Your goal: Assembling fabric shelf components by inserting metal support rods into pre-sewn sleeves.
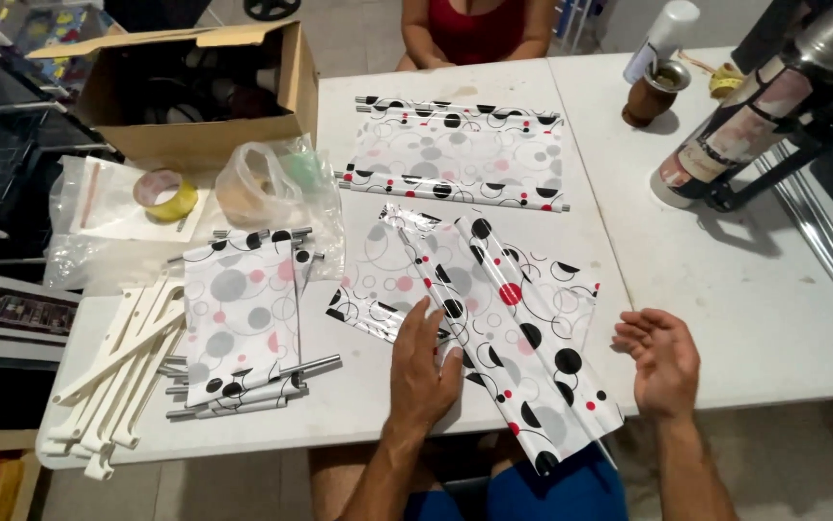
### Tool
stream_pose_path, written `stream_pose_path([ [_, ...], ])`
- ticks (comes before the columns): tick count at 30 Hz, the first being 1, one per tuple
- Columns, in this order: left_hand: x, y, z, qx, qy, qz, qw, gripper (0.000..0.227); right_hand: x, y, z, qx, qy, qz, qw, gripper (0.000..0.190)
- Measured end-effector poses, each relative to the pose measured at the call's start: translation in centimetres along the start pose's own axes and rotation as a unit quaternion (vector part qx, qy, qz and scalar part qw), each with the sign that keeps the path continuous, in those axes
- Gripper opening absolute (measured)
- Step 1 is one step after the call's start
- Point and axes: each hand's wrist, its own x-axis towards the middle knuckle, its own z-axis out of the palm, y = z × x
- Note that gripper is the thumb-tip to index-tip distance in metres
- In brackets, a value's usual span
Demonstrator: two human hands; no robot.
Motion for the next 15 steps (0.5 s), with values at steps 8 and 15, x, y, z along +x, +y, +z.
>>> stream_pose_path([
  [8,-0.2,-0.4,1.4,0.134,-0.123,0.081,0.980,0.038,-2.5,-5.1,5.5,-0.416,-0.151,0.010,0.897,0.073],
  [15,-0.1,-0.1,1.0,0.107,-0.121,0.085,0.983,0.038,-2.9,-5.1,5.5,-0.638,-0.205,-0.024,0.742,0.063],
])
